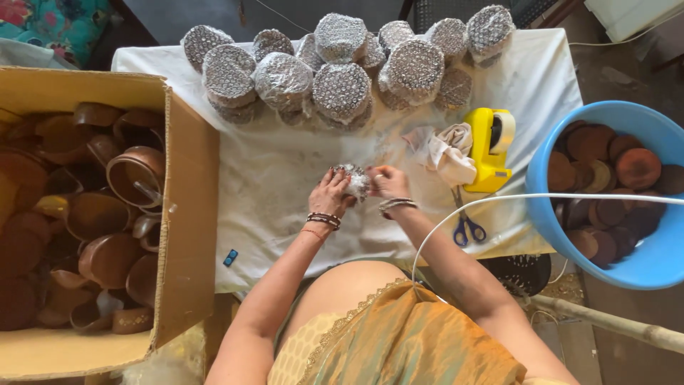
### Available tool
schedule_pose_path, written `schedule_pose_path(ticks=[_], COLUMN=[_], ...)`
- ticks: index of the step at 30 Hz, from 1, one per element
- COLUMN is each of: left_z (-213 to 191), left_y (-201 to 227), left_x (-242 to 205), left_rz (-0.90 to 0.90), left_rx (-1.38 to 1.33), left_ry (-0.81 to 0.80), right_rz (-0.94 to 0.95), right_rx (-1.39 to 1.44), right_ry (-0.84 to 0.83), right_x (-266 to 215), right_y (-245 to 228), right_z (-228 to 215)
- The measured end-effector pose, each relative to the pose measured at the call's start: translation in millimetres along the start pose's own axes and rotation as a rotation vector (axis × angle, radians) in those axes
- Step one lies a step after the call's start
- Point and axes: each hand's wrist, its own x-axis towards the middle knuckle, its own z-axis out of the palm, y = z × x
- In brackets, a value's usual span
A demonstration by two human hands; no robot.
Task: The person cleans small brown clay pots with a white cloth and then wraps them in bubble wrap. They place the wrapped items on a table alongside other wrapped pieces and use scissors to cut the bubble wrap as needed.
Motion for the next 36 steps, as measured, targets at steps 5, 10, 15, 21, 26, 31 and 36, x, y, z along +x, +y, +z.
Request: schedule_pose_path(ticks=[5, 10, 15, 21, 26, 31, 36], left_z=[24, 15, -7, 13, -1, -9, -6], left_y=[-10, -3, 9, -2, 2, 3, 0], left_x=[1, 2, 5, 10, 13, 16, 15], left_rz=[-0.027, -0.036, -0.267, -0.072, -0.151, -0.158, -0.165], left_rx=[-0.036, -0.107, -0.314, -0.126, -0.145, -0.099, -0.093], left_ry=[-0.024, 0.109, -0.002, 0.062, -0.059, -0.125, -0.116], right_rz=[0.038, -0.019, 0.020, -0.015, 0.099, 0.076, 0.103], right_rx=[-0.146, -0.404, -0.490, -0.578, -0.379, -0.331, -0.448], right_ry=[0.098, 0.293, 0.317, 0.346, 0.307, 0.285, 0.256], right_x=[-5, -11, -25, -28, -33, -38, -43], right_y=[6, 6, -13, -15, -10, -11, -16], right_z=[52, 57, 60, 61, 59, 52, 47])
